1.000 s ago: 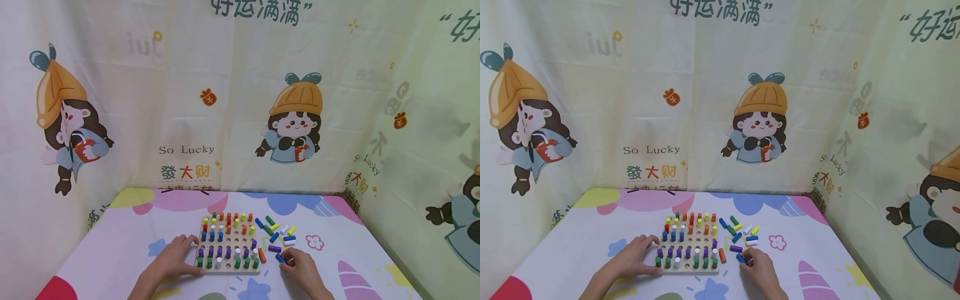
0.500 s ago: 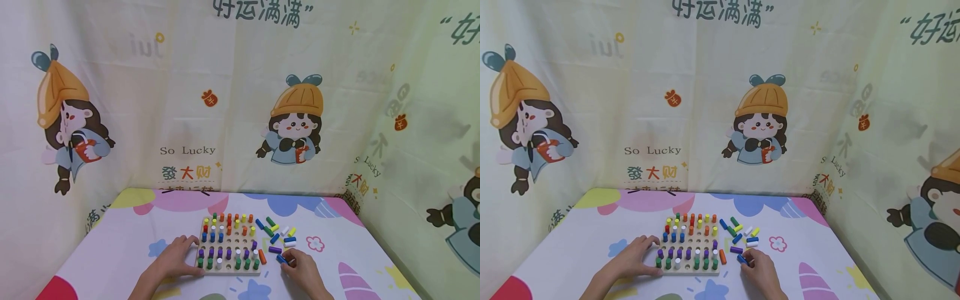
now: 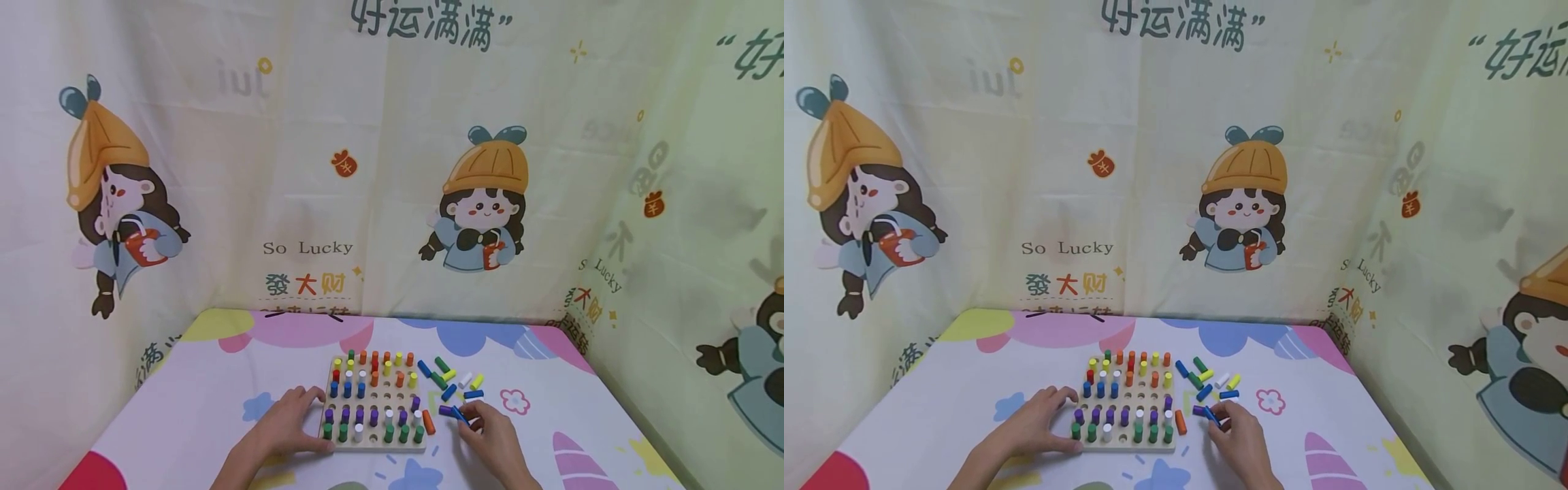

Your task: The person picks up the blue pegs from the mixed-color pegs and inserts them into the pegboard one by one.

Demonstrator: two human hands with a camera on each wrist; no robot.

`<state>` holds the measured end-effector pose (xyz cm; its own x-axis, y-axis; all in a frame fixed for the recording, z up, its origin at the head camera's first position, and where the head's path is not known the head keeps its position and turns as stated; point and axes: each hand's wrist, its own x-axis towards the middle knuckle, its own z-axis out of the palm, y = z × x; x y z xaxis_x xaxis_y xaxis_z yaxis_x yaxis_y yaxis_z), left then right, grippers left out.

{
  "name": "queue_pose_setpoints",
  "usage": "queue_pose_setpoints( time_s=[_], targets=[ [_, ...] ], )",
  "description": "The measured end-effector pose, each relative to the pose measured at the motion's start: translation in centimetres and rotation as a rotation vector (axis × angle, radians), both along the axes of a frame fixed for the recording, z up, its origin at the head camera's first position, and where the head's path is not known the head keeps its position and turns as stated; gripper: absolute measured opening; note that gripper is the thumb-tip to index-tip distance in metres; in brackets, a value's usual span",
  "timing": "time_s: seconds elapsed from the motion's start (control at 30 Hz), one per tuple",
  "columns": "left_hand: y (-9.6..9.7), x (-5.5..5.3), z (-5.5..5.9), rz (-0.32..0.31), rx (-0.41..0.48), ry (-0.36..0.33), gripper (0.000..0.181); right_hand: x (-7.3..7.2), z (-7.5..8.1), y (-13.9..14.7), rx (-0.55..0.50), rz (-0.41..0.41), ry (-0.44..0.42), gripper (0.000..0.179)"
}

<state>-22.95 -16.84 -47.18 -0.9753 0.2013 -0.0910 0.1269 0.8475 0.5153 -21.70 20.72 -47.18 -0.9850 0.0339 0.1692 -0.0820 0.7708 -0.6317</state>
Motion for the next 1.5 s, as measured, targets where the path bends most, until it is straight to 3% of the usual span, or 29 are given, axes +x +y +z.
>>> queue_pose_setpoints(
  time_s=[0.2, 1.1, 1.5],
  targets=[
    [0.2, 0.1, 0.0, 0.002, 0.004, -0.012, 0.072, 0.0, 0.0, -0.6, -0.017, 0.004, 0.045, 0.017],
    [0.0, 0.0, -0.2, 0.001, 0.012, -0.004, 0.075, -0.6, 1.8, -4.6, -0.126, 0.069, 0.067, 0.018],
    [0.0, 0.0, -0.1, -0.004, 0.011, 0.001, 0.074, -0.9, 1.9, -6.1, -0.123, 0.066, 0.073, 0.02]
  ],
)
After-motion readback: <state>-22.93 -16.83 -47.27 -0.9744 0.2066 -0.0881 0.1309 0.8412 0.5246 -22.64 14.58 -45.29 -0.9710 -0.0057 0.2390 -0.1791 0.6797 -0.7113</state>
